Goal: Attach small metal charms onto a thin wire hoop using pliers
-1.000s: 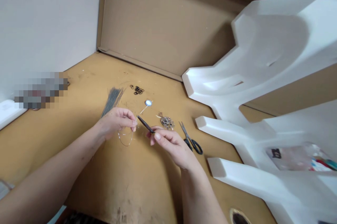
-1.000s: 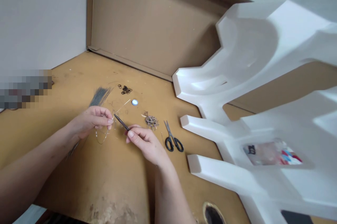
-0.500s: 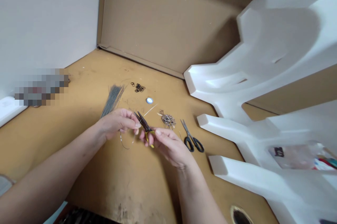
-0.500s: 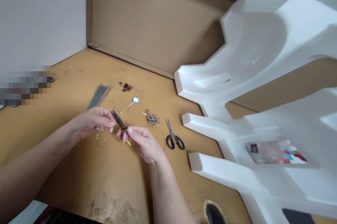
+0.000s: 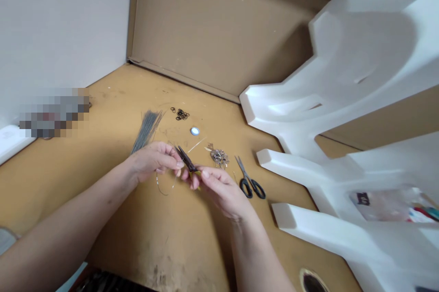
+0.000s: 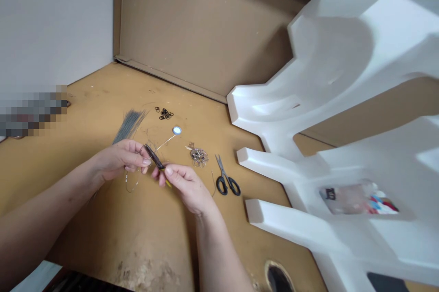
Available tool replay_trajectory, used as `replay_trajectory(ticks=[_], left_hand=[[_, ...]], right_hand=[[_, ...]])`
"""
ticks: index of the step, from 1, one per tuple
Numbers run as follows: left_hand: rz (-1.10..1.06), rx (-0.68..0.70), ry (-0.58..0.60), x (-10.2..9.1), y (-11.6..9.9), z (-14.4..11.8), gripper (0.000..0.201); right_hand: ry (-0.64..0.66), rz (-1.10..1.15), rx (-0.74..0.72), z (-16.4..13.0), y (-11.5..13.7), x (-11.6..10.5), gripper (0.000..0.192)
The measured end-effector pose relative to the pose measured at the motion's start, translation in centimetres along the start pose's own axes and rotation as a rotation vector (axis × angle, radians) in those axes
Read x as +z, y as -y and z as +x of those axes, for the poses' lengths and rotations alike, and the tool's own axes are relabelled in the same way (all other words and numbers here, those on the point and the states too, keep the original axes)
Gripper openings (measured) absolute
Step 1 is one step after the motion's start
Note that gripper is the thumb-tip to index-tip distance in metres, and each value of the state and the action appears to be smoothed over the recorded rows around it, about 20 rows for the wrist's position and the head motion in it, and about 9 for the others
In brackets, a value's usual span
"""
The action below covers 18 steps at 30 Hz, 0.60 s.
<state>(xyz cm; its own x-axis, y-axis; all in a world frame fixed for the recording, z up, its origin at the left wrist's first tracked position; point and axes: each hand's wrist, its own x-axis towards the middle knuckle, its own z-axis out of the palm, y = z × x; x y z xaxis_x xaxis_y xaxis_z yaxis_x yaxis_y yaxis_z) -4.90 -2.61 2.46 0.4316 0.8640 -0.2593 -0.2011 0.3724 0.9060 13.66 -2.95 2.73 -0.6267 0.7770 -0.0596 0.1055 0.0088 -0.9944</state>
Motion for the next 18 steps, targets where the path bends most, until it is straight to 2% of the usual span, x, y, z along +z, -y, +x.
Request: replay_trajectory(ticks=[5, 12, 18], left_hand=[[-0.009, 0.017, -0.055, -0.4, -0.1, 0.1, 0.008], [-0.023, 0.068, -0.154, -1.0, -0.1, 0.3, 0.01], [-0.023, 0.075, -0.179, -1.0, 0.2, 0.5, 0.01]], right_hand=[[-0.061, -0.328, -0.07, -0.3, 0.9, -0.3, 0.036], [-0.235, -0.777, -0.199, -0.4, 0.9, 0.2, 0.025], [-0.274, -0.938, -0.245, -0.2, 0.2, 0.5, 0.019]])
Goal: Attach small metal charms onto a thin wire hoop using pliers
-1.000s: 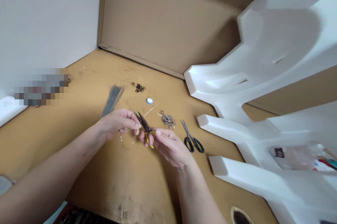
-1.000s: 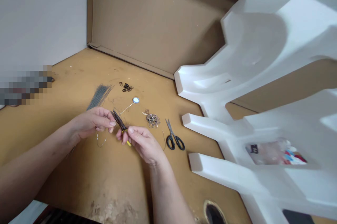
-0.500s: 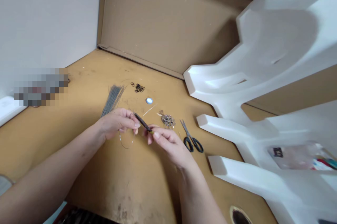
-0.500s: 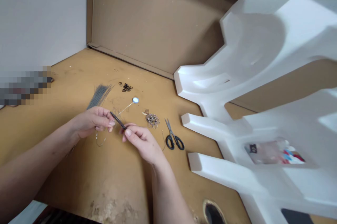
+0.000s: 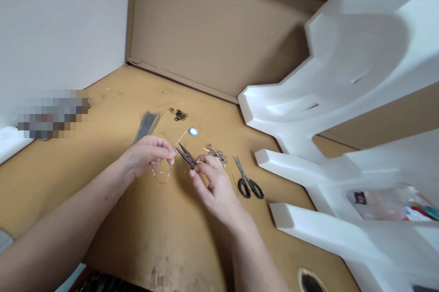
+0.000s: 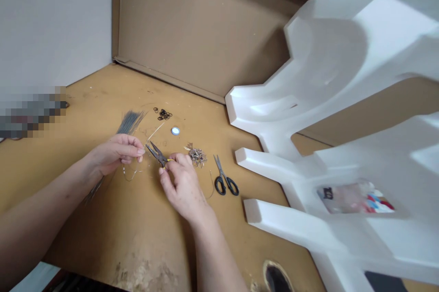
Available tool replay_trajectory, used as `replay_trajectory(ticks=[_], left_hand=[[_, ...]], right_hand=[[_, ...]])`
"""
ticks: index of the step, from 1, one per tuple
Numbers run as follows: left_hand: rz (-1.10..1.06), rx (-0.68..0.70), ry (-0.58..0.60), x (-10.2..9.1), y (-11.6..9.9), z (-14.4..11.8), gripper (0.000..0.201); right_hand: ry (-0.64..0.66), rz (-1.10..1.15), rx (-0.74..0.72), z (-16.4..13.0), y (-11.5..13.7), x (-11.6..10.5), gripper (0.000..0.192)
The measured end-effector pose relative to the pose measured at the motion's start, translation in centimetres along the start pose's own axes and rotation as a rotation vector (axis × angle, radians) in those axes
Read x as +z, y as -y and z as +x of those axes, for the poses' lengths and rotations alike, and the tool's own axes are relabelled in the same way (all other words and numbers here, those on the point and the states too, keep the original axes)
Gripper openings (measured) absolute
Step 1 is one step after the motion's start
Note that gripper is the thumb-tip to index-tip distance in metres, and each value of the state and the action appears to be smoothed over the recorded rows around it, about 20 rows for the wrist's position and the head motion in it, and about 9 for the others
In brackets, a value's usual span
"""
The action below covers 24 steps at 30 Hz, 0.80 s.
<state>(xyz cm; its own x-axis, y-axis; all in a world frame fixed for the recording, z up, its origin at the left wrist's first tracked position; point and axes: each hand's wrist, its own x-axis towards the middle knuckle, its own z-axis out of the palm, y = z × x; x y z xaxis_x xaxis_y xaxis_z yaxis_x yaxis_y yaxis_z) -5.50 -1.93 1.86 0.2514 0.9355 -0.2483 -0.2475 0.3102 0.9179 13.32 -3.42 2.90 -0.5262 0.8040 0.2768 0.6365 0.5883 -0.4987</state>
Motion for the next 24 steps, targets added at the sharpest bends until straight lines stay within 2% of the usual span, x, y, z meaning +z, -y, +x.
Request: replay_trajectory(ticks=[6, 9, 14, 18, 19, 22, 24], left_hand=[[0.007, 0.02, -0.031, 0.0, -0.2, 0.0, 0.01], [0.026, 0.02, -0.031, 0.2, -0.1, 0.0, 0.011], [0.038, 0.022, -0.003, 0.5, 0.2, 0.0, 0.012], [0.05, 0.023, 0.017, 0.6, 0.2, -0.1, 0.013], [0.051, 0.023, 0.024, 0.6, 0.1, -0.1, 0.014], [0.057, 0.027, 0.051, 0.7, 0.0, -0.3, 0.013], [0.063, 0.025, 0.069, 0.7, 0.0, -0.3, 0.013]], right_hand=[[-0.035, 0.067, 0.076, 0.1, -0.4, 0.7, 0.016], [-0.018, 0.173, 0.235, 0.2, -0.5, 1.1, 0.017], [-0.04, 0.493, 0.482, 0.5, -0.6, 1.2, 0.013], [0.026, 0.458, 0.549, 0.7, -0.6, 1.0, 0.007], [0.034, 0.439, 0.559, 0.7, -0.6, 1.0, 0.01], [-0.01, 0.474, 0.598, 0.6, -0.9, 1.1, 0.018], [-0.062, 0.593, 0.614, 0.6, -1.0, 0.9, 0.021]])
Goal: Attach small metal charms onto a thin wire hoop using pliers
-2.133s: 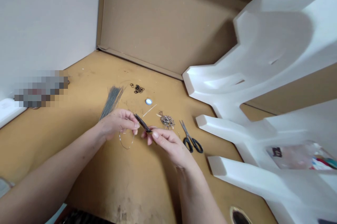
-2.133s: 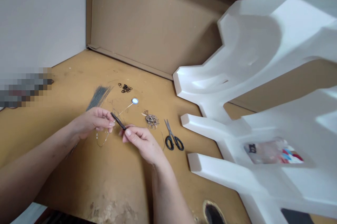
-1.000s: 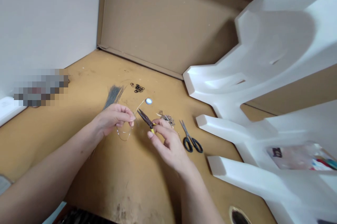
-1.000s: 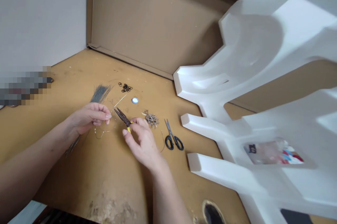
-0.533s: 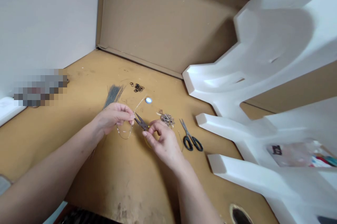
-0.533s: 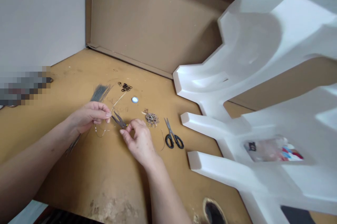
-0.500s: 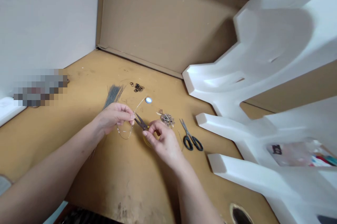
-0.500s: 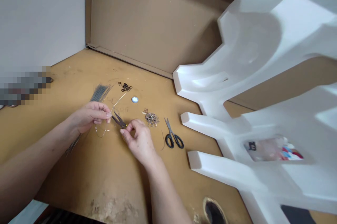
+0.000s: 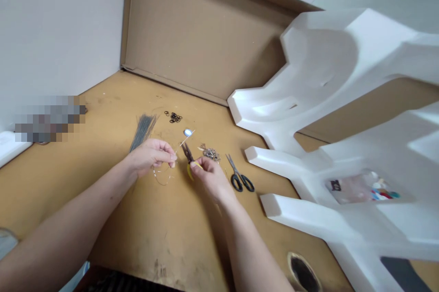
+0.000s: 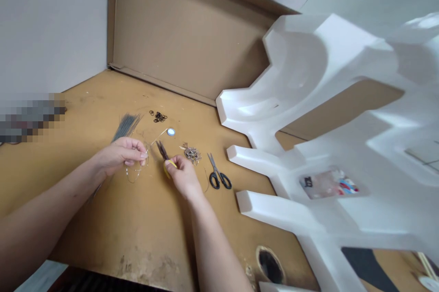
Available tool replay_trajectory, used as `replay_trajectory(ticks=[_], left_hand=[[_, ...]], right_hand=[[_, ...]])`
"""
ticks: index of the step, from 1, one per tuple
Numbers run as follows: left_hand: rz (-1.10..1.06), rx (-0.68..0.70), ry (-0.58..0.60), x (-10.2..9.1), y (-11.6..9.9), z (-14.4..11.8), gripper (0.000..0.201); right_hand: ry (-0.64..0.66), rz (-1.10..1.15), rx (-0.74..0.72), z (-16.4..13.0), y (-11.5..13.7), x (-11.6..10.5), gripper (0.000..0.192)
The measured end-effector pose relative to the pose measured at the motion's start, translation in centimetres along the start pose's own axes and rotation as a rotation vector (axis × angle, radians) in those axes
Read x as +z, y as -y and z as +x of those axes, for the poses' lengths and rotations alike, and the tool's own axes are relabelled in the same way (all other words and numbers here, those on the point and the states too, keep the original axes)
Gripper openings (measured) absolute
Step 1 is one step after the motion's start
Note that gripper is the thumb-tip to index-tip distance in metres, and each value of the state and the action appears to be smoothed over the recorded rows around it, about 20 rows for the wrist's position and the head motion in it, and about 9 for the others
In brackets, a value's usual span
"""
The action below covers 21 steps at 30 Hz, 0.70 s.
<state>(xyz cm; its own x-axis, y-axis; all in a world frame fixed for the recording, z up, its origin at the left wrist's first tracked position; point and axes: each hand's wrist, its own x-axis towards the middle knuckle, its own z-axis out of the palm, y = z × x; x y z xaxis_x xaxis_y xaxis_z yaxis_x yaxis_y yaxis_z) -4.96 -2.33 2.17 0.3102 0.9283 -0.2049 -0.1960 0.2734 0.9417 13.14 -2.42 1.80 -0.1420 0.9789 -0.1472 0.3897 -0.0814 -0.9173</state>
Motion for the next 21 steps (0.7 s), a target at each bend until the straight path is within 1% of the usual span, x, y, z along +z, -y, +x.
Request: replay_trajectory(ticks=[1, 2, 5, 7, 10, 11, 14, 16, 21], left_hand=[[0.0, 0.0, 0.008, 0.0, 0.0, 0.0, 0.012], [-0.003, 0.002, 0.015, 0.0, 0.0, 0.0, 0.012], [-0.021, 0.008, 0.03, -0.1, 0.0, 0.0, 0.013], [-0.036, 0.007, 0.037, -0.2, 0.0, 0.0, 0.013], [-0.052, 0.004, 0.043, -0.3, 0.0, 0.1, 0.012], [-0.054, 0.003, 0.044, -0.3, 0.0, 0.1, 0.012], [-0.05, -0.001, 0.044, -0.3, -0.1, 0.1, 0.012], [-0.046, -0.007, 0.04, -0.2, -0.1, 0.1, 0.012], [-0.043, -0.029, 0.048, -0.1, 0.0, 0.0, 0.011]], right_hand=[[0.01, 0.091, 0.006, -0.1, 0.1, -0.2, 0.022], [0.047, 0.196, 0.023, -0.2, 0.2, -0.5, 0.022], [0.279, 0.466, 0.093, -0.8, 0.6, -1.0, 0.021], [0.413, 0.567, 0.111, -1.4, 0.5, -1.1, 0.021], [0.534, 0.63, 0.113, -2.1, -0.3, -0.8, 0.02], [0.543, 0.628, 0.103, -2.2, -0.6, -0.7, 0.019], [0.491, 0.567, 0.017, -2.5, -1.3, -0.8, 0.015], [0.477, 0.466, -0.029, -2.6, -1.3, -1.1, 0.013], [0.503, 0.18, -0.101, -2.9, -1.0, -1.9, 0.01]])
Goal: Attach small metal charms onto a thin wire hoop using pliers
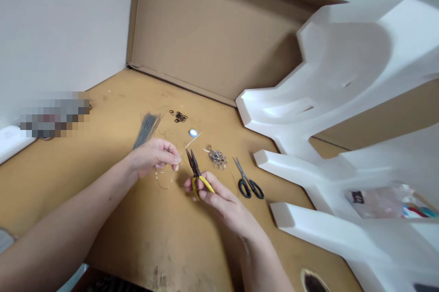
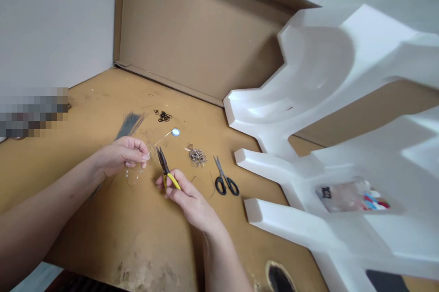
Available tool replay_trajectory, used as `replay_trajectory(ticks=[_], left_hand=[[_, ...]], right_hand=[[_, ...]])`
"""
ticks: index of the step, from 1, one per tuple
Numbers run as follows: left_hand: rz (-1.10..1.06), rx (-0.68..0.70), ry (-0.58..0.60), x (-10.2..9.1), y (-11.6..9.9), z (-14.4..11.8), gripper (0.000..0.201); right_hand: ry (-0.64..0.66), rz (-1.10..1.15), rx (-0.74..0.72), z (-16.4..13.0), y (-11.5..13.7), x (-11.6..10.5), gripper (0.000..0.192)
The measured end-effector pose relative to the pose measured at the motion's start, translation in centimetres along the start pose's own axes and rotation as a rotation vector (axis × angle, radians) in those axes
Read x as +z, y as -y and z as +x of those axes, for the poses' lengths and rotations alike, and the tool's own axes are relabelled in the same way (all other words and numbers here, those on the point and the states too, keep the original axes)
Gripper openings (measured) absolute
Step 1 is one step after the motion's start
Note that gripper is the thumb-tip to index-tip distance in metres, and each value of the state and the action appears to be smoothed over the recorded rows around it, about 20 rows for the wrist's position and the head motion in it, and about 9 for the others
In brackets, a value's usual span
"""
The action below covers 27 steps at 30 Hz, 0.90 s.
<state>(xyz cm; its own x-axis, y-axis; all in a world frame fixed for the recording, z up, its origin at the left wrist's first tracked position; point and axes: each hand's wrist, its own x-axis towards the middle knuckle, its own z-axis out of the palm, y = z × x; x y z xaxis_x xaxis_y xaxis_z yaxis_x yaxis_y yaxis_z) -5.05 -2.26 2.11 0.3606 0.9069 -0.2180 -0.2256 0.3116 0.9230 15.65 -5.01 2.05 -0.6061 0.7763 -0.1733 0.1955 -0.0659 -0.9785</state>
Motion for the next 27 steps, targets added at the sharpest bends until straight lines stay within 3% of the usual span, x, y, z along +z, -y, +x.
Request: replay_trajectory(ticks=[10, 27], left_hand=[[0.039, -0.06, 0.048, 0.6, -0.1, -0.3, 0.008], [0.094, -0.131, 0.1, 1.1, 0.0, -0.4, 0.008]], right_hand=[[-0.012, -0.203, 0.028, 0.0, 0.7, 0.4, 0.017], [-0.013, -0.104, -0.01, 0.2, 0.6, 1.0, 0.028]])
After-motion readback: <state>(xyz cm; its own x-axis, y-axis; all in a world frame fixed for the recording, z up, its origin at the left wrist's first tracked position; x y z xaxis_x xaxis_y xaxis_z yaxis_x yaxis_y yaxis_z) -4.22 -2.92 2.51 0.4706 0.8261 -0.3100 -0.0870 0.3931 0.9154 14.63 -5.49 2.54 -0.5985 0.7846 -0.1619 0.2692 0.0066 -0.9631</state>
